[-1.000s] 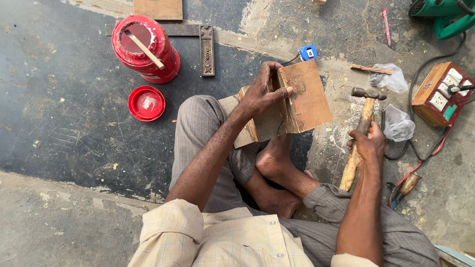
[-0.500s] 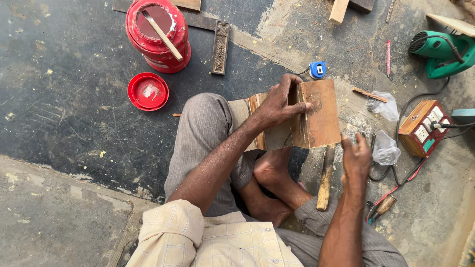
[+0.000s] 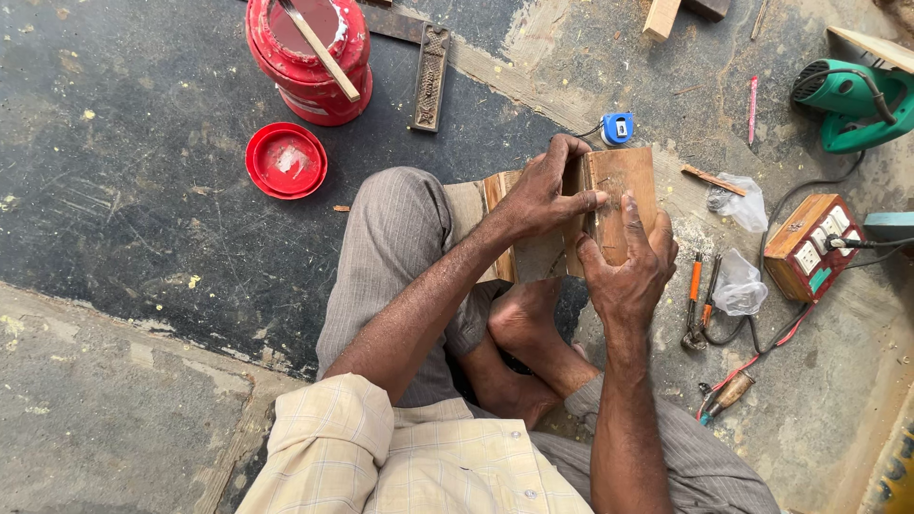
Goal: The person sits on the workshop floor applying glue with a brush to the edges of small wooden boards, fitting the boards together into a small box, and tapping the joints with a hammer. They then use a tape measure to measure a wooden board and mark it with a pencil.
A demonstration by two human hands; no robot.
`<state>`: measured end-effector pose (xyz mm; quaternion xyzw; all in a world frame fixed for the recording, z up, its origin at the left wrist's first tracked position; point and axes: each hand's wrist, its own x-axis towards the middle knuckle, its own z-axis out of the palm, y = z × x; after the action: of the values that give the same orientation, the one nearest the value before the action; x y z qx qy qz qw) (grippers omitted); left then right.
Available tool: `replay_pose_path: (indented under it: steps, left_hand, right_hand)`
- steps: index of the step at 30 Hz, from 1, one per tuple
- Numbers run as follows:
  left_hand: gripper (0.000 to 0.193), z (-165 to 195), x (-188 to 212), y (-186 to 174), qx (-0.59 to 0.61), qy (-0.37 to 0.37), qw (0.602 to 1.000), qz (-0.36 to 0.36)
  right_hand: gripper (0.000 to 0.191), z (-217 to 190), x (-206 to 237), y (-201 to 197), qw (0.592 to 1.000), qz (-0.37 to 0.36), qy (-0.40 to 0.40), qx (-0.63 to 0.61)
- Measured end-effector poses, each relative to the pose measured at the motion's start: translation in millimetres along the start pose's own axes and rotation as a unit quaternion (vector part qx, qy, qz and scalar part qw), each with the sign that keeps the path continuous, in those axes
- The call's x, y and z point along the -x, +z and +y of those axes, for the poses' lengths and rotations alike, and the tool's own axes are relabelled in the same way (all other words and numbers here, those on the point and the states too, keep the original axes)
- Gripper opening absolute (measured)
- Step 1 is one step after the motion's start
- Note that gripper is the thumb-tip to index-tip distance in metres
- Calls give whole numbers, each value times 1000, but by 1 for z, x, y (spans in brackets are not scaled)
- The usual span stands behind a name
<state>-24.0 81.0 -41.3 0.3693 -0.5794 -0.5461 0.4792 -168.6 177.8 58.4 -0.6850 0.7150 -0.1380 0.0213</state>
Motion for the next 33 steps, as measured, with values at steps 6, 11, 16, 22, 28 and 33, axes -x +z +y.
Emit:
replay_pose_path:
  steps: [6, 11, 16, 22, 28, 33]
  left_hand:
    - [78, -2, 2, 1, 9, 11, 1000, 11]
    - [77, 0, 3, 3, 6, 14, 1000, 12]
    - [77, 2, 5, 3, 7, 14, 1000, 5]
    - [78, 3, 5, 3, 6, 12, 1000, -1]
    - [80, -2, 3, 5, -4, 7, 1000, -9]
    - [80, -6, 1, 8, -11, 2, 1000, -15]
  right_hand:
    - [77, 7, 3, 4, 1000, 18, -20, -9]
    - [76, 10, 4, 4, 999, 28, -19, -5]
    - [76, 14, 5, 6, 999, 27, -23, -8]
    - [77, 15, 5, 7, 999, 28, -14, -15]
    - [77, 19, 5, 9, 1000, 9, 5, -11]
    - [78, 23, 3, 10, 1000, -10, 22, 1]
